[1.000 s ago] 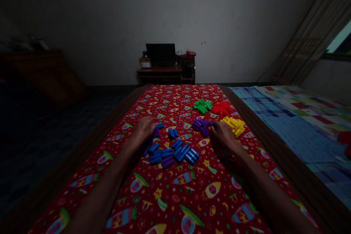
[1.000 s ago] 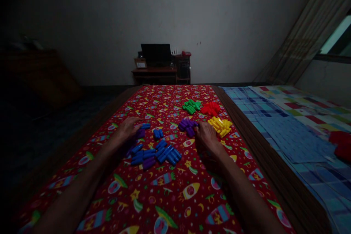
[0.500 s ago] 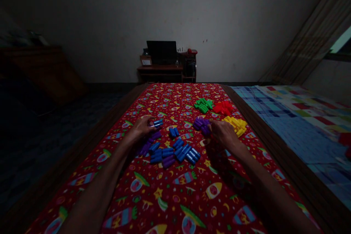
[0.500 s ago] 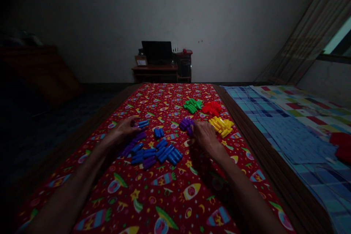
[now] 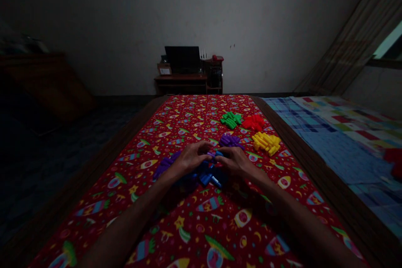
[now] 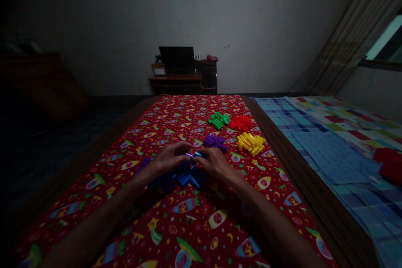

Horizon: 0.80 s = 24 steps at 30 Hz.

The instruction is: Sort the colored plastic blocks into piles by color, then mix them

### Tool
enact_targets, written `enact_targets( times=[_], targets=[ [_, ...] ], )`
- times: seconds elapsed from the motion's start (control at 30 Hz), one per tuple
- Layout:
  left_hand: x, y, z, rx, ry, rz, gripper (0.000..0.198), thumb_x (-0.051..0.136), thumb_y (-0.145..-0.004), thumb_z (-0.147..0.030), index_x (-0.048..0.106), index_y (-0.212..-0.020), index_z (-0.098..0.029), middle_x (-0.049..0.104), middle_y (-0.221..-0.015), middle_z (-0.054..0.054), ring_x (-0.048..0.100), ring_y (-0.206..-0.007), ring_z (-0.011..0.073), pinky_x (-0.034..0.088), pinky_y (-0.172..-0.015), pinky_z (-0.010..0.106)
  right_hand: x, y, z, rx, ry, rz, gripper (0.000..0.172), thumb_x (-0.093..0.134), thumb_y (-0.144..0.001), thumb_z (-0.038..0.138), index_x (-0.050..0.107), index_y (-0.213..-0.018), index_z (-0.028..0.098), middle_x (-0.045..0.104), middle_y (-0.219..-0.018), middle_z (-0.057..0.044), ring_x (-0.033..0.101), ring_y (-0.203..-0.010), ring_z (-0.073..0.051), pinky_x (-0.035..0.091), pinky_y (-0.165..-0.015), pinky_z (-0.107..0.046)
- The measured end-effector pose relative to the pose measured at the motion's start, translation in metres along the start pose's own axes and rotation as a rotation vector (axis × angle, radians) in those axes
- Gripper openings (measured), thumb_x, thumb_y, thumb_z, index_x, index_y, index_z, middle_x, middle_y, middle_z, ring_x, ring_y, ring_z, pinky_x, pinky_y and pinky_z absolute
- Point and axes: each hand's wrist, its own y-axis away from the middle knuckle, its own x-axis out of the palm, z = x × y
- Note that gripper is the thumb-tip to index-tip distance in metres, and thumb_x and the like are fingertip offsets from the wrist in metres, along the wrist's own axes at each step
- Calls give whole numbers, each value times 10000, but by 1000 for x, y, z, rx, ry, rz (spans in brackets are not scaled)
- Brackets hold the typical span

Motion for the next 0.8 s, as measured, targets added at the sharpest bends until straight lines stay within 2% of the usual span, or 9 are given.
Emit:
enact_targets(
  times=[0.13, 0.27, 0.33, 0.4, 0.5, 0.57, 0.63, 0.8],
  targets=[
    [-22, -4, 4, -25, 23, -72, 360, 704, -609, -273, 686, -958, -188, 729, -826, 16, 690, -766, 204, 561, -703, 322, -4, -2, -9, 36, 7, 8, 254, 536, -894, 293, 684, -776, 122, 598, -637, 14, 484, -562, -91, 269, -536, -215],
    [-36, -8, 5, -53, 97, -161, 387, 738, -570, -313, 682, -925, -170, 715, -798, 15, 681, -732, 191, 554, -675, 306, 1, 3, -4, -24, -56, 163, 291, 549, -896, 342, 700, -773, 126, 612, -636, 8, 512, -572, -102, 296, -531, -209],
    [-32, -7, 3, -55, 119, -130, 395, 737, -579, -337, 681, -931, -166, 715, -791, 18, 678, -715, 189, 554, -661, 307, 7, 4, 2, -52, -112, 99, 297, 553, -899, 381, 722, -910, 138, 681, -746, -21, 574, -649, -130, 353, -569, -210],
    [-23, -3, 0, -35, 109, -63, 390, 727, -605, -357, 687, -943, -167, 724, -811, 26, 681, -727, 192, 557, -677, 316, 12, 4, 8, -48, -179, -36, 330, 549, -906, 394, 696, -1080, 155, 724, -886, -54, 625, -735, -156, 410, -623, -222],
    [-9, 2, -3, 26, 31, 6, 334, 707, -653, -369, 702, -928, -178, 741, -892, 47, 690, -821, 208, 555, -753, 321, 15, 2, 10, -43, -221, -91, 301, 528, -924, 352, 696, -1098, 173, 740, -934, -62, 657, -754, -161, 446, -652, -231],
    [-8, 3, -4, 59, -59, 11, 299, 675, -693, -378, 710, -918, -184, 744, -934, 58, 689, -869, 215, 549, -796, 324, 13, 0, 5, -51, -147, -87, 262, 516, -930, 304, 713, -1049, 179, 742, -915, -59, 661, -735, -157, 445, -646, -231],
    [-15, 2, -3, 80, -171, -19, 315, 636, -724, -403, 712, -935, -182, 741, -974, 73, 686, -900, 224, 545, -824, 338, 9, -1, -6, -59, -9, -136, 239, 517, -927, 271, 716, -1022, 178, 734, -910, -71, 655, -748, -163, 440, -661, -239],
    [-61, 8, 6, 36, -381, -57, 501, 533, -754, -565, 702, -1037, -188, 721, -1093, 84, 671, -965, 251, 550, -830, 366, 1, -4, -43, -58, 392, -219, 196, 534, -911, 245, 703, -881, 151, 656, -886, -106, 581, -808, -190, 404, -694, -269]
  ],
)
